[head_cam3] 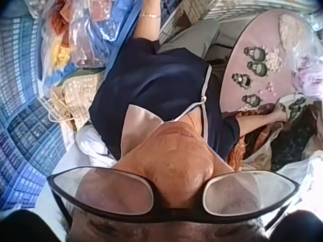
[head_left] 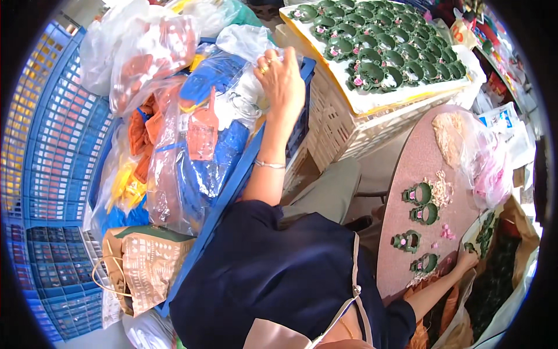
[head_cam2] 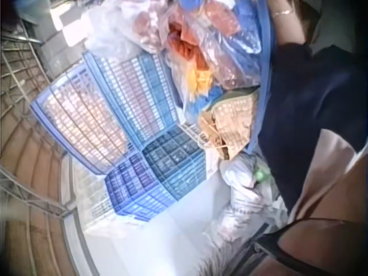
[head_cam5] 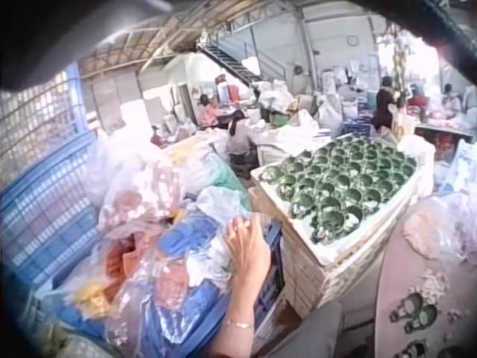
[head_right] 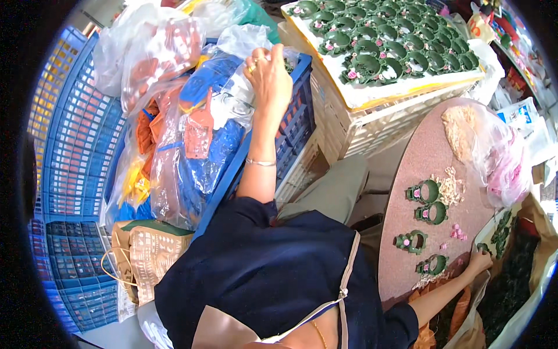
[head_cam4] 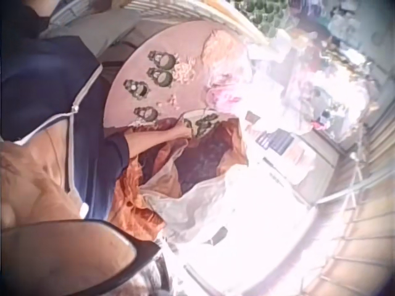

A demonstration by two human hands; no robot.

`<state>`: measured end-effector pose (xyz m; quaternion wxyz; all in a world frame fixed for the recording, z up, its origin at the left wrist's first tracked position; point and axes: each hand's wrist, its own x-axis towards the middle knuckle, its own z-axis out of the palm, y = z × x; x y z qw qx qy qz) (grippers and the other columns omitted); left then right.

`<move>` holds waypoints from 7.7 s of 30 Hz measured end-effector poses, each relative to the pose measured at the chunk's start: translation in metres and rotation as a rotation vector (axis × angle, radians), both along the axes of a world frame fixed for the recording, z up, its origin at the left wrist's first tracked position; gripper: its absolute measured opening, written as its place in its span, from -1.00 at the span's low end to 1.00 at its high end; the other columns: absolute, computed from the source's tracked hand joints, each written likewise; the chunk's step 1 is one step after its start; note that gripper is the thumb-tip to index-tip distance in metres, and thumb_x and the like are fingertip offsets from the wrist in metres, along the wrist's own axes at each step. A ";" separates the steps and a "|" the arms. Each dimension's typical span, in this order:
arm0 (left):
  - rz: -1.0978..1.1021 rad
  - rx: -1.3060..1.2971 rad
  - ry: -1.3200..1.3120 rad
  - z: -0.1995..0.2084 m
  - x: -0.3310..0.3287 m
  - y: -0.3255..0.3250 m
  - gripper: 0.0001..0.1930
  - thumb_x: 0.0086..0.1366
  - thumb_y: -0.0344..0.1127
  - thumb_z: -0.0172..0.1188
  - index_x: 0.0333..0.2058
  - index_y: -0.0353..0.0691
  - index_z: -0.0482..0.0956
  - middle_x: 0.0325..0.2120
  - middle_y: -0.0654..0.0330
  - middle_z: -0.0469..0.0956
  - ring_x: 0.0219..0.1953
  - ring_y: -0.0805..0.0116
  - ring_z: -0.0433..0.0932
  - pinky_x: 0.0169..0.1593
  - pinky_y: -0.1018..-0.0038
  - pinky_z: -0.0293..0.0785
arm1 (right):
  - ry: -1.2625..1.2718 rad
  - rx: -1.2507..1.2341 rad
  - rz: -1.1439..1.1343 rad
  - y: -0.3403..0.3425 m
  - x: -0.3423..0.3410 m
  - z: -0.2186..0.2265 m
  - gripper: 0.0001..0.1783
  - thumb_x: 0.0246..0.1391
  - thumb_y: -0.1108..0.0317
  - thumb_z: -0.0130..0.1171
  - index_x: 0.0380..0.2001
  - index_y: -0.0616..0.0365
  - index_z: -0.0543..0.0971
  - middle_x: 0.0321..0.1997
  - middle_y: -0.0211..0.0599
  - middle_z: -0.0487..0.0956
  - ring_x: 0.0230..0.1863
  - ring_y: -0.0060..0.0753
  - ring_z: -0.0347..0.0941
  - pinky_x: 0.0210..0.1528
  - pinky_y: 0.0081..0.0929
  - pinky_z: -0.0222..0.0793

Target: The recorder is assembling small plastic decorative components by attaching floral pieces to green ring-shaped bases.

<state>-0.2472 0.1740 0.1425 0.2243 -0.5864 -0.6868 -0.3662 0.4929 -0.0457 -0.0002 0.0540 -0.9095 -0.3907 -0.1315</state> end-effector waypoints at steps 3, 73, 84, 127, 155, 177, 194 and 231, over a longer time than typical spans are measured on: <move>-0.035 0.266 -0.034 0.002 0.009 0.001 -0.65 0.13 -0.51 0.22 -0.06 -0.21 0.49 0.01 -0.13 0.38 0.03 -0.13 0.36 0.09 -0.04 0.28 | 0.000 0.150 -0.014 -0.004 -0.005 -0.006 -0.63 0.07 0.20 0.17 -0.26 0.33 0.69 -0.22 0.20 0.65 -0.14 0.28 0.56 -0.01 -0.01 0.44; -1.479 -0.208 -0.359 -0.148 0.263 -0.171 -0.37 -0.03 -0.26 0.46 0.04 -0.25 0.44 -0.37 0.10 0.59 -0.18 0.08 0.54 0.03 0.16 0.25 | 1.217 0.591 0.272 -0.050 -0.287 0.101 -0.87 0.18 0.48 0.23 -0.20 0.25 0.57 -0.32 -0.28 0.67 -0.36 -0.60 0.57 -0.31 -0.68 0.47; -1.472 -0.213 -0.371 -0.148 0.264 -0.172 -0.36 -0.08 -0.27 0.51 -0.01 -0.22 0.42 -0.31 0.20 0.64 -0.22 0.14 0.58 0.02 0.18 0.30 | 1.395 0.503 0.454 -0.037 -0.308 0.058 -0.83 0.08 0.56 0.31 -0.27 0.20 0.54 -0.34 -0.43 0.62 -0.34 -0.67 0.51 -0.28 -0.69 0.42; -1.240 -0.216 -1.705 -0.027 0.144 -0.039 -0.67 0.53 -0.11 -0.05 -0.12 -0.28 0.53 -0.27 0.21 0.60 -0.37 0.40 0.55 -0.30 0.52 0.51 | 0.297 0.648 0.523 -0.106 -0.368 0.018 -0.75 0.04 0.65 0.28 -0.17 0.26 0.60 -0.06 -0.03 0.57 -0.03 0.01 0.52 0.04 -0.23 0.45; -1.215 -0.089 -0.134 -0.126 0.233 -0.091 -0.50 0.14 -0.15 0.40 -0.04 -0.25 0.45 -0.09 0.05 0.51 0.02 0.06 0.43 0.16 0.13 0.17 | 0.441 0.815 0.364 -0.100 -0.373 0.021 -0.81 0.01 0.68 0.26 -0.27 0.28 0.60 -0.21 -0.12 0.62 -0.23 -0.16 0.59 -0.19 -0.41 0.50; -1.399 -0.157 -0.485 -0.126 0.249 -0.168 -0.50 -0.08 -0.32 0.56 -0.15 -0.24 0.55 -0.23 0.09 0.55 -0.14 0.17 0.48 -0.06 0.28 0.37 | 0.127 0.416 -0.020 -0.118 -0.329 0.029 -0.78 0.07 0.38 0.25 -0.18 0.12 0.63 -0.19 -0.20 0.52 -0.07 -0.10 0.40 -0.03 -0.16 0.27; -1.477 -0.253 -0.258 -0.141 0.263 -0.182 -0.44 -0.05 -0.16 0.53 -0.08 -0.19 0.52 -0.29 0.16 0.63 -0.09 0.14 0.51 0.07 0.18 0.21 | 0.994 0.808 0.101 -0.094 -0.363 0.051 -0.83 0.15 0.53 0.23 -0.18 0.25 0.63 -0.37 -0.33 0.69 -0.35 -0.67 0.57 -0.31 -0.68 0.47; -1.546 -0.150 -0.427 -0.155 0.255 -0.181 -0.46 -0.09 -0.38 0.43 -0.02 -0.10 0.58 -0.39 0.33 0.60 -0.19 0.34 0.54 0.18 0.21 0.24 | 0.491 0.405 0.439 -0.082 -0.362 0.077 -0.68 -0.10 0.51 0.37 -0.20 0.18 0.60 -0.37 -0.18 0.57 -0.33 -0.12 0.49 -0.27 -0.29 0.42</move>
